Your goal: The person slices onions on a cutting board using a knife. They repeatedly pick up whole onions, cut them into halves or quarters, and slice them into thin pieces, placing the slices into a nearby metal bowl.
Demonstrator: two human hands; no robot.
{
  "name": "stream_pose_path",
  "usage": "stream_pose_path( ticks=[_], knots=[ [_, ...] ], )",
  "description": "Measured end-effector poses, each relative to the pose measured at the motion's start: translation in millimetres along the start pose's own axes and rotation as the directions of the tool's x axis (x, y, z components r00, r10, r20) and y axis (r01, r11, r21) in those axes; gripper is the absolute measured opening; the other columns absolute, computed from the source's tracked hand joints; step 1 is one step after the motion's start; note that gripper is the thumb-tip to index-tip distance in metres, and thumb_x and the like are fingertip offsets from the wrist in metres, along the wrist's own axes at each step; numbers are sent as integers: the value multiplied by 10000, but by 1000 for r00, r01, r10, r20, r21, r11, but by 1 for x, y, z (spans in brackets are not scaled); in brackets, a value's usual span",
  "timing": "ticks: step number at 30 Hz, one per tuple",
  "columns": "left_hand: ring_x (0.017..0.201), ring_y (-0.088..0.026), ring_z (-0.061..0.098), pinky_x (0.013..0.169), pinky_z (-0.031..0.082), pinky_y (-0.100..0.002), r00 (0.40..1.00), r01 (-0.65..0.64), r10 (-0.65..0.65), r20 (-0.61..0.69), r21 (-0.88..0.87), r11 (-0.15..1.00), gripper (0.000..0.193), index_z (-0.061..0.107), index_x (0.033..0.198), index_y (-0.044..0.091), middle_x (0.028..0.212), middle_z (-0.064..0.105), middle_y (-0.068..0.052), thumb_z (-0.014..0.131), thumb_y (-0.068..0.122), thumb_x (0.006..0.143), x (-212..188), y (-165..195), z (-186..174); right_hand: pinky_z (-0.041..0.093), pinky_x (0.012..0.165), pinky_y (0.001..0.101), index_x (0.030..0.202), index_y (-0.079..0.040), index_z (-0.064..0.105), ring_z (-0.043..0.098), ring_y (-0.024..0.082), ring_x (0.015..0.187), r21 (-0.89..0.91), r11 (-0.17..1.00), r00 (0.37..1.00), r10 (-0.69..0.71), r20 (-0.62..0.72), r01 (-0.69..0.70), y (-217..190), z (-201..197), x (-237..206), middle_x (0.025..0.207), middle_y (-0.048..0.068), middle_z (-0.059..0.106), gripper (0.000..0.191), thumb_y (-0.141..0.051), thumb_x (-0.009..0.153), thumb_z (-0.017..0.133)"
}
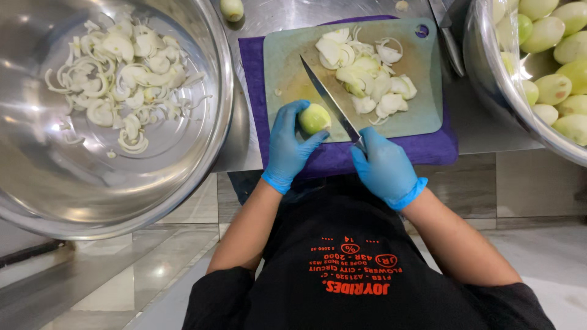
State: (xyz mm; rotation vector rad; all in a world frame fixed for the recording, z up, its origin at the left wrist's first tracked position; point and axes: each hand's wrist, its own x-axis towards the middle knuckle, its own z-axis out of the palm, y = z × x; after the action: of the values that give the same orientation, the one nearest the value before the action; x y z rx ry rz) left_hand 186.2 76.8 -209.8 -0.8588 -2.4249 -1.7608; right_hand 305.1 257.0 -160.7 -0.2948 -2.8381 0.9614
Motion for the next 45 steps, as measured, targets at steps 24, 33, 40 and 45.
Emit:
stream_pose_path(
  ticks=[24,33,40,45],
  knots=[
    [1143,-359,587,950,545,-435,979,-203,200,30,167,965,608,553,1235,73,1257,522,-174,898,337,809,-13,-14,3,551,507,530,979,18,509,682,438,576,-334,942,986,81,149,-27,-37,7,-17,671,225,679,268,-241,989,577],
    [1142,-352,585,953,545,-427,986,-166,164,26,183,969,607,584,1228,88,1243,535,-164,909,342,783,-14,-19,3,556,520,548,1036,31,512,696,448,597,-370,925,970,162,179,-86,-47,7,-11,695,236,695,247,-211,992,534],
    [1130,-352,603,954,544,-427,989,-150,150,12,165,975,576,589,1232,96,1221,550,-142,896,333,806,-14,-15,3,566,595,553,1003,43,541,710,454,667,-361,932,941,137,309,-17,-36,5,16,708,268,688,235,-187,957,555],
    [1135,-351,600,956,542,-435,985,-170,172,3,172,970,557,577,1214,99,1221,553,-140,887,336,815,-14,-14,2,573,595,557,1035,30,540,719,451,678,-379,923,942,181,282,-63,-25,27,13,727,257,703,209,-161,952,544]
  ],
)
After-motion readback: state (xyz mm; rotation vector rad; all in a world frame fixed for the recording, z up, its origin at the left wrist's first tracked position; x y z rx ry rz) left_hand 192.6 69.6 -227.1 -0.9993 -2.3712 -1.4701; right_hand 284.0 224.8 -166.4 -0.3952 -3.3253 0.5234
